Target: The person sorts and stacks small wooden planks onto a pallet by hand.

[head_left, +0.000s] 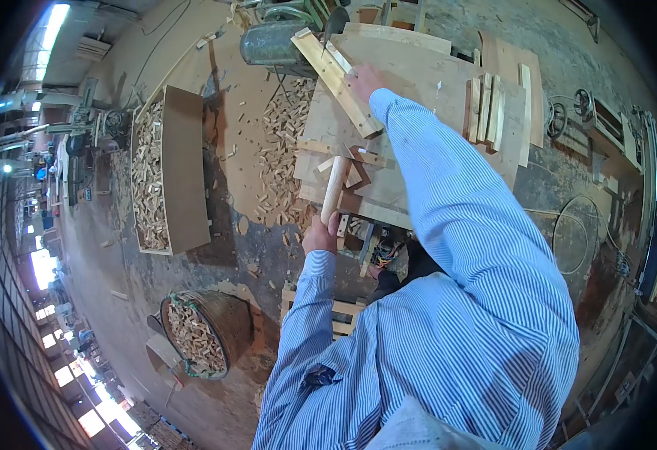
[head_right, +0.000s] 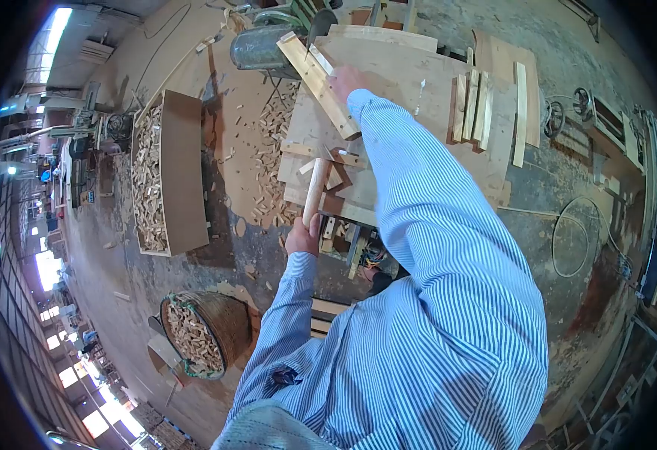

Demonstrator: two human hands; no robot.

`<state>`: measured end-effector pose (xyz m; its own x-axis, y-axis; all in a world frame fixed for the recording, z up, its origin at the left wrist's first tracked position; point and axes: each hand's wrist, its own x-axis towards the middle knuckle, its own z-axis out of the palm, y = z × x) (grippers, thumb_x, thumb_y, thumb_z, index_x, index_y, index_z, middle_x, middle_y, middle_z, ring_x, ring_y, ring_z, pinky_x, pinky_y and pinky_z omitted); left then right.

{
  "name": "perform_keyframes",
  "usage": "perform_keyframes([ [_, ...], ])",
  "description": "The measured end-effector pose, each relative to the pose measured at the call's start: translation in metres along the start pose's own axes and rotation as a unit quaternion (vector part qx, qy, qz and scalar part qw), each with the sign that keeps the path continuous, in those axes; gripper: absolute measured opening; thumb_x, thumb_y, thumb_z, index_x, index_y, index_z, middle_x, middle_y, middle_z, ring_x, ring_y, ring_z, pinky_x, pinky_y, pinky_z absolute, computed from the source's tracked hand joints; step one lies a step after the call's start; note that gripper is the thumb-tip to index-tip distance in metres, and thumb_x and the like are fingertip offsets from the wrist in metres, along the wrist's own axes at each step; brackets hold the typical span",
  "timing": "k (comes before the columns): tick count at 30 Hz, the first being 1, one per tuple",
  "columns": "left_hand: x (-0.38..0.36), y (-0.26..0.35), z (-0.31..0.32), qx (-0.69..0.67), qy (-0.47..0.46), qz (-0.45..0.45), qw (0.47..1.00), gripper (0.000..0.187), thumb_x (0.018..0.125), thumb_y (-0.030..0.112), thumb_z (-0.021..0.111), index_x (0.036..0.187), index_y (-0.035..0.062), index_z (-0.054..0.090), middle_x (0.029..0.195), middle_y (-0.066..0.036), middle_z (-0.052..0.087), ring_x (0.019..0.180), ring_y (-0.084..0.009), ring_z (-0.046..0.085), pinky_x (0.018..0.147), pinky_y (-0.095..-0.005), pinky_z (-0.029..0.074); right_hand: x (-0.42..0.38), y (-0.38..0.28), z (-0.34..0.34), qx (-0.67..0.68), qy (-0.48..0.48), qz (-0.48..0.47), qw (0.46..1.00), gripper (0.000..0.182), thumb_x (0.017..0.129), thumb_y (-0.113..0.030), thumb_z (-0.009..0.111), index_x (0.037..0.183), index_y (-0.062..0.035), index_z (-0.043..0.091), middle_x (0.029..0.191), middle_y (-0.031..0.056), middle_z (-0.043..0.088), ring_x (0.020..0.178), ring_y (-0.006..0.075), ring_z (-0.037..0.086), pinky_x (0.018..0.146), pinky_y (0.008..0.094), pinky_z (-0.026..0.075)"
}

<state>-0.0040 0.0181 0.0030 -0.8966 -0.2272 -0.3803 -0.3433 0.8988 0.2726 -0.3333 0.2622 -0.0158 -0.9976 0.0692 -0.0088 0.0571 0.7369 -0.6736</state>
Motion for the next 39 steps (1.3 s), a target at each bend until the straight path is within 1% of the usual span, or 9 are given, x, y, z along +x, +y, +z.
perform_keyframes([
  [8,-0.012,-0.022,0.005,0.018,0.011,0.014,1.000,0.062,0.100,0.065,0.046,0.101,0.0036,0.057,0.090,-0.027,0.070,0.086,-0.0485,0.068,0.074,-0.0574,0.053,-0.023,0.017,-0.012,-0.022,0.001,0.066,0.998,0.033,0.094,-0.035,0.063,0.111,-0.0092,0.075,0.114,0.0184,0.071,0.108,0.0386,0.066,0.096,0.0505,0.051],
  [10,-0.017,-0.033,0.009,0.013,0.021,0.020,0.999,0.063,0.099,0.066,0.047,0.100,0.0038,0.058,0.090,-0.025,0.071,0.086,-0.0464,0.069,0.076,-0.0575,0.054,-0.043,0.012,-0.015,-0.056,0.073,0.038,0.995,0.033,0.093,-0.033,0.065,0.111,-0.0081,0.075,0.117,0.0191,0.070,0.108,0.0389,0.066,0.095,0.0497,0.051],
  [14,-0.033,-0.049,0.009,0.024,-0.001,0.001,1.000,0.062,0.099,0.065,0.047,0.101,0.0046,0.058,0.090,-0.025,0.071,0.087,-0.0469,0.069,0.076,-0.0574,0.054,-0.079,-0.001,-0.001,-0.008,0.043,-0.022,0.999,0.032,0.093,-0.031,0.066,0.112,-0.0074,0.074,0.120,0.0198,0.068,0.107,0.0391,0.066,0.094,0.0493,0.052],
  [16,-0.040,-0.058,0.009,0.013,0.003,0.011,1.000,0.060,0.099,0.065,0.048,0.101,0.0052,0.057,0.090,-0.025,0.071,0.087,-0.0473,0.069,0.076,-0.0572,0.054,-0.081,-0.006,0.015,-0.006,0.065,-0.025,0.998,0.029,0.092,-0.029,0.066,0.111,-0.0083,0.075,0.114,0.0201,0.070,0.104,0.0396,0.067,0.093,0.0495,0.052],
  [19,-0.048,-0.064,0.005,-0.004,-0.026,-0.001,1.000,0.063,0.099,0.065,0.047,0.110,0.0038,0.059,0.096,-0.026,0.072,0.093,-0.0464,0.069,0.081,-0.0556,0.053,-0.071,-0.017,0.030,0.050,0.055,0.013,0.997,0.027,0.093,-0.029,0.065,0.107,-0.0102,0.077,0.106,0.0195,0.072,0.100,0.0400,0.068,0.092,0.0493,0.052],
  [22,-0.054,-0.066,0.000,0.013,-0.052,-0.026,0.998,0.063,0.099,0.065,0.047,0.108,0.0040,0.058,0.095,-0.026,0.072,0.093,-0.0456,0.069,0.080,-0.0552,0.053,-0.055,-0.026,0.030,0.020,-0.025,0.051,0.998,0.031,0.094,-0.032,0.064,0.114,-0.0128,0.077,0.112,0.0157,0.074,0.103,0.0363,0.069,0.095,0.0463,0.052],
  [25,-0.060,-0.071,-0.001,0.000,-0.032,-0.008,0.999,0.062,0.099,0.065,0.047,0.104,0.0040,0.058,0.091,-0.025,0.072,0.089,-0.0454,0.070,0.078,-0.0552,0.054,-0.043,-0.032,0.033,0.020,-0.042,0.054,0.997,0.031,0.095,-0.034,0.062,0.114,-0.0149,0.077,0.113,0.0147,0.074,0.104,0.0353,0.069,0.095,0.0451,0.052],
  [31,-0.057,-0.070,-0.003,-0.003,-0.037,-0.011,0.999,0.064,0.099,0.066,0.047,0.103,0.0032,0.058,0.088,-0.024,0.071,0.084,-0.0457,0.070,0.075,-0.0557,0.054,-0.023,-0.036,0.039,0.040,-0.037,0.062,0.997,0.031,0.095,-0.036,0.063,0.113,-0.0163,0.078,0.111,0.0140,0.075,0.103,0.0345,0.070,0.095,0.0438,0.052],
  [39,-0.043,-0.055,0.000,-0.017,-0.041,-0.012,0.999,0.066,0.099,0.067,0.047,0.102,0.0026,0.060,0.090,-0.025,0.071,0.088,-0.0453,0.070,0.077,-0.0548,0.054,-0.004,-0.023,0.040,0.049,-0.003,0.051,0.997,0.030,0.095,-0.036,0.063,0.113,-0.0172,0.078,0.109,0.0142,0.075,0.100,0.0353,0.070,0.094,0.0435,0.053],
])
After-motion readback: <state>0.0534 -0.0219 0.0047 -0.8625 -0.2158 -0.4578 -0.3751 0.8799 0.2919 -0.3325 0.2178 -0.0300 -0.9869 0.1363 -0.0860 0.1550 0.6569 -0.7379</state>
